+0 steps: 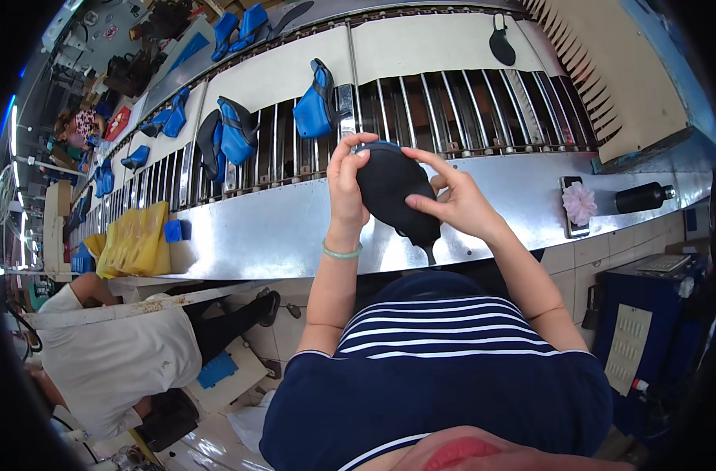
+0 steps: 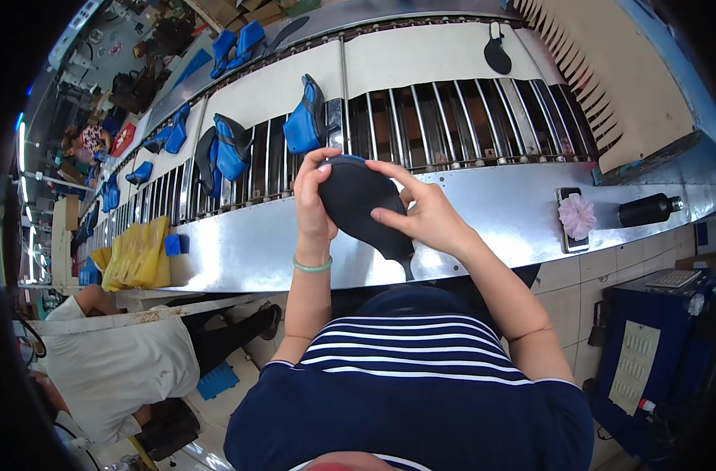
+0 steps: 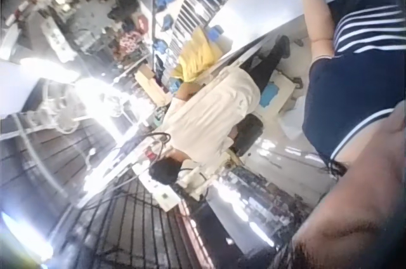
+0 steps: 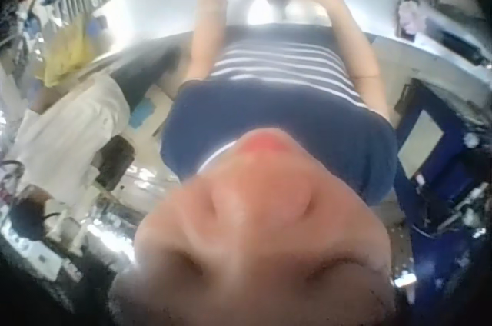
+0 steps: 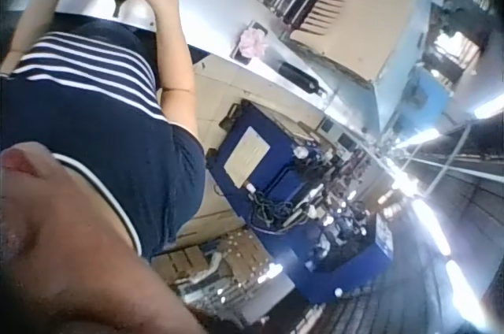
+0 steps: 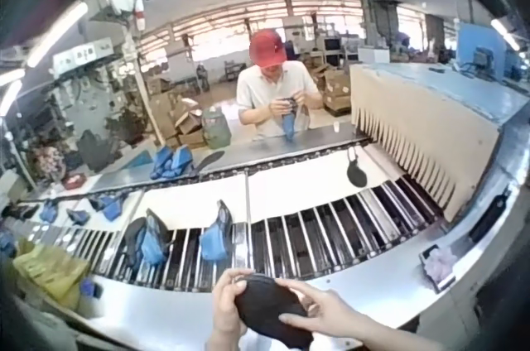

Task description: Assembling and inspecting shoe components on a conveyor belt.

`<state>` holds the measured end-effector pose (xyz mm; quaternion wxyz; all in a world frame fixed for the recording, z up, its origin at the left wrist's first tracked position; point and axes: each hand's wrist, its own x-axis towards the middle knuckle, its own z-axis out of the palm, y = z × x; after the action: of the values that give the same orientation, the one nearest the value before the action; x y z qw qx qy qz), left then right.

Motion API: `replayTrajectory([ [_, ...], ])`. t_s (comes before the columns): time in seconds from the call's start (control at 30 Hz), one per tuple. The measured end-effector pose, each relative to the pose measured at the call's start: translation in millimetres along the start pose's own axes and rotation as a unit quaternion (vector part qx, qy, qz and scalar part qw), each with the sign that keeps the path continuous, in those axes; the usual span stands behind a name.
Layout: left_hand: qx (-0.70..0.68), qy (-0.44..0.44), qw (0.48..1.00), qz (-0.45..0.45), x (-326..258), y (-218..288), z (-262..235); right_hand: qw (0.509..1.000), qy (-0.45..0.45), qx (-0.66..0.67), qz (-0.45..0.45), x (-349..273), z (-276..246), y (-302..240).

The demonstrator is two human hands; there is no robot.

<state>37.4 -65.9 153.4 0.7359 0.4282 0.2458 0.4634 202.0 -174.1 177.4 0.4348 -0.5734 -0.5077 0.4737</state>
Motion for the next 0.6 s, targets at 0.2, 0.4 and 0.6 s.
replayTrajectory([
  [0.2, -0.048, -0.017, 0.999, 0.000, 25, -8, -9, 0.987, -0.001, 0.158, 0.007, 18, -11, 28],
  [0.4, -0.108, -0.073, 0.992, -0.003, 42, -21, -19, 0.949, -0.024, 0.312, 0.015, 38, -27, 45],
  [0.6, -0.112, -0.104, 0.987, 0.041, 43, -30, -22, 0.934, -0.036, 0.355, 0.005, 45, -32, 62],
])
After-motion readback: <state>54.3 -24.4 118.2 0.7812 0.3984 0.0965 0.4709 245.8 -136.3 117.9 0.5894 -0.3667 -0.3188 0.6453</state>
